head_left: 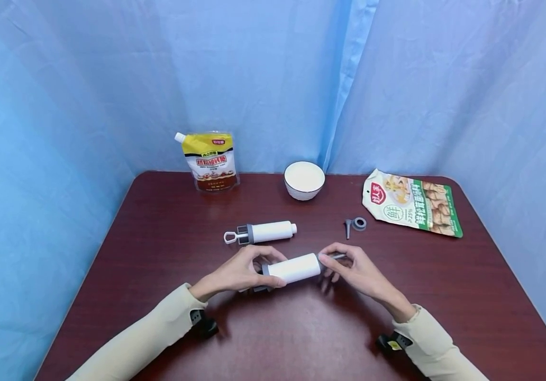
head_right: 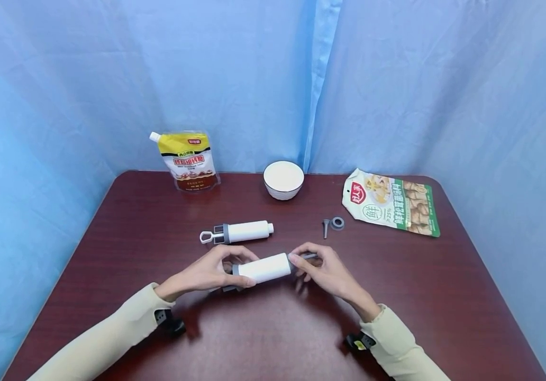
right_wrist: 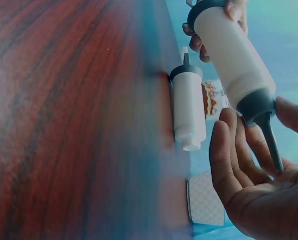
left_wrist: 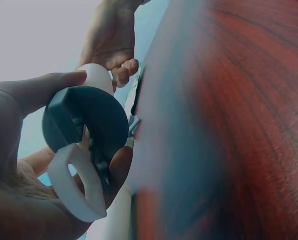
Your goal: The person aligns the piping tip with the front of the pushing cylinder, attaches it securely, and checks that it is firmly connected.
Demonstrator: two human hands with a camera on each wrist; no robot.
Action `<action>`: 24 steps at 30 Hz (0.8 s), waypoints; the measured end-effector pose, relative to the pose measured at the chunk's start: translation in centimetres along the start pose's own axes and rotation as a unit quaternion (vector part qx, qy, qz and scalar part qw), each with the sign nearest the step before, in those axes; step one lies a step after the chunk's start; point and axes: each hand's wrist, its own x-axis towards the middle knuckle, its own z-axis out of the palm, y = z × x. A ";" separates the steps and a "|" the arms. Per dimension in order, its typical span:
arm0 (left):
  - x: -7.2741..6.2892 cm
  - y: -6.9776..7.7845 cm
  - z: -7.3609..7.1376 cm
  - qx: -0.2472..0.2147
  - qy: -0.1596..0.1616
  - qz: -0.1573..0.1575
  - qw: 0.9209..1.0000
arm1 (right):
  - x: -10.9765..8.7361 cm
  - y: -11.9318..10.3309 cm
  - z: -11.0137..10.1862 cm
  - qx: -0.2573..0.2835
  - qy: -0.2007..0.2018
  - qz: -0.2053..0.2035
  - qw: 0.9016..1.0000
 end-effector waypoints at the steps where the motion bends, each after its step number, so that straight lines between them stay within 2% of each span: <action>1: 0.0 0.0 0.1 0.000 -0.002 -0.001 1.000 | 0.0 0.0 0.1 -0.007 0.006 0.002 1.000; 5: 0.0 -0.2 0.5 -0.002 -0.012 -0.002 1.000 | 0.3 0.2 0.3 -0.014 0.026 0.000 1.000; 8: 0.0 -0.3 0.6 -0.006 -0.014 0.000 1.000 | 0.3 0.1 0.3 -0.011 0.025 -0.011 1.000; 13: -0.3 -0.3 0.3 -0.019 -0.002 -0.011 1.000 | 0.0 -0.2 -0.1 0.020 -0.013 -0.028 0.999; 18: -0.6 -0.5 0.0 -0.033 -0.009 -0.025 0.999 | -0.2 0.0 -0.6 0.047 -0.051 -0.016 0.998; 24: -0.5 -0.8 0.2 -0.037 -0.014 -0.026 0.999 | 0.0 0.4 -0.6 0.015 -0.060 0.002 0.998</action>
